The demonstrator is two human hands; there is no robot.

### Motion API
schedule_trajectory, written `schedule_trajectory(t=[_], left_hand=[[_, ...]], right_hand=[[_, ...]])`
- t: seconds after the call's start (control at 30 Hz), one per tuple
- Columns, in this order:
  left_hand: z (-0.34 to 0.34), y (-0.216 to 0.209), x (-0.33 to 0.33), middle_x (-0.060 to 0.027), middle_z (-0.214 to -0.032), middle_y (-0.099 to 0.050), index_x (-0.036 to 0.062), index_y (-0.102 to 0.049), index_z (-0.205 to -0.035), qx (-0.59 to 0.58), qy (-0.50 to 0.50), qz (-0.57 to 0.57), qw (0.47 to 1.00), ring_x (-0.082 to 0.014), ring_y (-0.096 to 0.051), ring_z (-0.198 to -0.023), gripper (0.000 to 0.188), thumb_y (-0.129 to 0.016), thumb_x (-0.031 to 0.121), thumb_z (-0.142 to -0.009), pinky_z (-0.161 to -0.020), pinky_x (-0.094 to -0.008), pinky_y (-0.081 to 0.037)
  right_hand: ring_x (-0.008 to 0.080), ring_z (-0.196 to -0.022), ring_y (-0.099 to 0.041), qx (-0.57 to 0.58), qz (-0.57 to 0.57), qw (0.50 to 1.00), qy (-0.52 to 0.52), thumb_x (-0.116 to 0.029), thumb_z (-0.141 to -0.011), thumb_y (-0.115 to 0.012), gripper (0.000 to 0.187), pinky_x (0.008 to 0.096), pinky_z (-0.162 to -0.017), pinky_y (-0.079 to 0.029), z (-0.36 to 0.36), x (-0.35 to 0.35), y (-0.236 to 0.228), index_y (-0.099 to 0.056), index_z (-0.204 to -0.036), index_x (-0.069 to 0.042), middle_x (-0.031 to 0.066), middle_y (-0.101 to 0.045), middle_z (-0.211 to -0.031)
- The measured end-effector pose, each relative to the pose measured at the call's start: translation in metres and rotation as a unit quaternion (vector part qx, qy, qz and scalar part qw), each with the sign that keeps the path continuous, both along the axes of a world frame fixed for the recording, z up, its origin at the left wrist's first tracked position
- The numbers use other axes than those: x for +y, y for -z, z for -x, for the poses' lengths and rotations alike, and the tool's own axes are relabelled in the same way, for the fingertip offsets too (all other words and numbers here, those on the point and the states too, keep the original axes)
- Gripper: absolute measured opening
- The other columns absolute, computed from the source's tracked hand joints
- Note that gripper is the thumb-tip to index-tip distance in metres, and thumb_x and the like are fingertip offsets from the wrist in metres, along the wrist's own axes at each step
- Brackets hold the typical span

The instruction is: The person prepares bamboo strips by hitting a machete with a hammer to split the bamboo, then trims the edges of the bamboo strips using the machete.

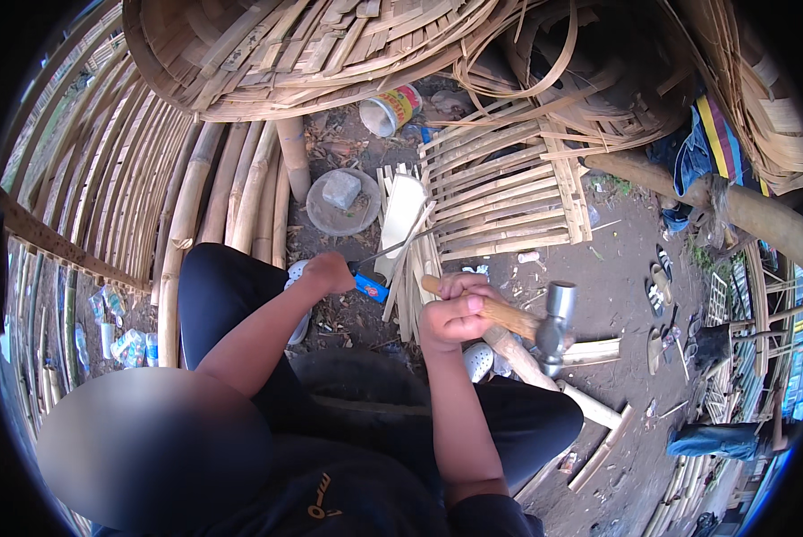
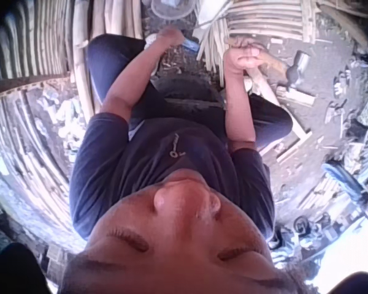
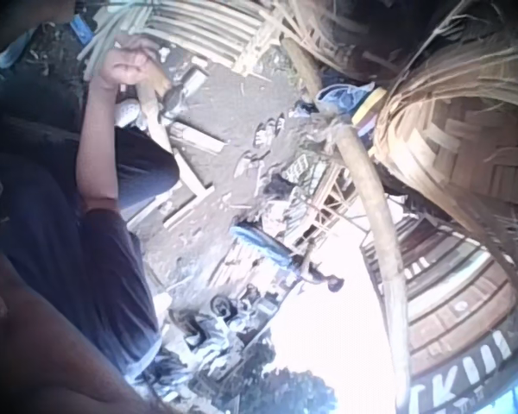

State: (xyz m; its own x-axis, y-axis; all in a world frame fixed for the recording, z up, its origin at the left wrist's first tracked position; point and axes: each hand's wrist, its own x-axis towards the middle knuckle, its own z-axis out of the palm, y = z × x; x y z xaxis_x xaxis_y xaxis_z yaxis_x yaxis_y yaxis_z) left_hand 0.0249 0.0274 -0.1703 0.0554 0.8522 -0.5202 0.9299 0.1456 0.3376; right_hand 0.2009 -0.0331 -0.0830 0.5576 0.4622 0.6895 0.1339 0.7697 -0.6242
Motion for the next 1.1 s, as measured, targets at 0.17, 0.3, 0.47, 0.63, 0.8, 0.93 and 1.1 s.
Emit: schedule_trajectory(t=[0.17, 0.3, 0.47, 0.63, 0.8, 0.93, 1.1], left_hand=[[0.013, 0.010, 0.006, -0.0235, -0.104, -0.065, -0.0021, -0.069, -0.095, -0.017, -0.013, 0.024, 0.999, -0.0339, -0.064, -0.101, 0.035, -0.059, 0.021, -0.071, -0.088, -0.0383, -0.050], [0.019, 0.017, 0.003, -0.0229, -0.104, -0.066, -0.0016, -0.069, -0.095, -0.005, -0.024, 0.000, 1.000, -0.0337, -0.064, -0.101, 0.035, -0.059, 0.021, -0.071, -0.088, -0.0382, -0.050], [0.014, 0.003, 0.000, -0.0221, -0.105, -0.066, -0.0002, -0.069, -0.096, -0.001, -0.018, 0.000, 1.000, -0.0326, -0.063, -0.103, 0.034, -0.059, 0.020, -0.071, -0.089, -0.0375, -0.050], [-0.006, 0.008, 0.006, -0.0215, -0.109, -0.064, 0.0002, -0.069, -0.097, -0.002, -0.009, 0.001, 1.000, -0.0316, -0.062, -0.106, 0.035, -0.061, 0.022, -0.071, -0.090, -0.0374, -0.050], [0.005, 0.013, 0.000, -0.0215, -0.110, -0.064, 0.0008, -0.068, -0.102, 0.007, -0.002, 0.011, 1.000, -0.0318, -0.062, -0.106, 0.039, -0.062, 0.023, -0.071, -0.089, -0.0375, -0.050], [0.010, 0.021, -0.006, -0.0229, -0.101, -0.066, -0.0012, -0.068, -0.096, -0.011, -0.005, -0.032, 0.999, -0.0341, -0.064, -0.099, 0.035, -0.059, 0.020, -0.071, -0.087, -0.0393, -0.050], [0.006, 0.017, 0.000, -0.0188, -0.108, -0.066, 0.0016, -0.069, -0.101, 0.001, -0.017, 0.006, 1.000, -0.0305, -0.063, -0.104, 0.037, -0.061, 0.022, -0.071, -0.088, -0.0371, -0.051]], right_hand=[[0.0472, -0.065, -0.058, -0.350, 0.536, 0.765, 0.077, -0.016, -0.093, -0.049, 0.024, 0.0506, -0.052, -0.042, -0.018, -0.046, 0.119, -0.047, -0.082, 0.004, 0.0294, -0.055, -0.064], [0.0099, -0.051, -0.043, -0.224, 0.274, 0.921, 0.162, -0.025, -0.099, -0.045, 0.028, 0.0267, -0.047, -0.035, -0.026, -0.012, -0.003, -0.045, -0.082, -0.002, 0.0023, -0.044, -0.061], [0.0091, -0.049, -0.033, -0.060, 0.039, 0.997, 0.040, -0.029, -0.100, -0.044, 0.027, 0.0211, -0.044, -0.032, -0.029, 0.005, -0.103, -0.036, -0.087, -0.005, 0.0035, -0.039, -0.064], [0.0180, -0.050, -0.043, -0.058, 0.057, 0.997, -0.008, -0.027, -0.097, -0.045, 0.026, 0.0329, -0.046, -0.041, -0.008, -0.001, 0.053, -0.036, -0.095, -0.002, 0.0130, -0.046, -0.074], [0.0399, -0.049, -0.052, -0.377, 0.429, 0.820, 0.029, -0.012, -0.092, -0.050, 0.016, 0.0446, -0.051, -0.043, 0.004, -0.025, 0.099, -0.048, -0.087, 0.002, 0.0172, -0.047, -0.056], [0.0188, -0.044, -0.048, -0.252, 0.189, 0.944, 0.099, -0.018, -0.095, -0.050, 0.020, 0.0319, -0.044, -0.037, 0.012, -0.006, -0.032, -0.047, -0.086, 0.000, 0.0088, -0.047, -0.055], [0.0087, -0.050, -0.035, -0.052, -0.040, 0.998, 0.018, -0.027, -0.100, -0.041, 0.026, 0.0223, -0.044, -0.032, 0.001, 0.018, -0.089, -0.035, -0.089, -0.005, 0.0040, -0.040, -0.068]])
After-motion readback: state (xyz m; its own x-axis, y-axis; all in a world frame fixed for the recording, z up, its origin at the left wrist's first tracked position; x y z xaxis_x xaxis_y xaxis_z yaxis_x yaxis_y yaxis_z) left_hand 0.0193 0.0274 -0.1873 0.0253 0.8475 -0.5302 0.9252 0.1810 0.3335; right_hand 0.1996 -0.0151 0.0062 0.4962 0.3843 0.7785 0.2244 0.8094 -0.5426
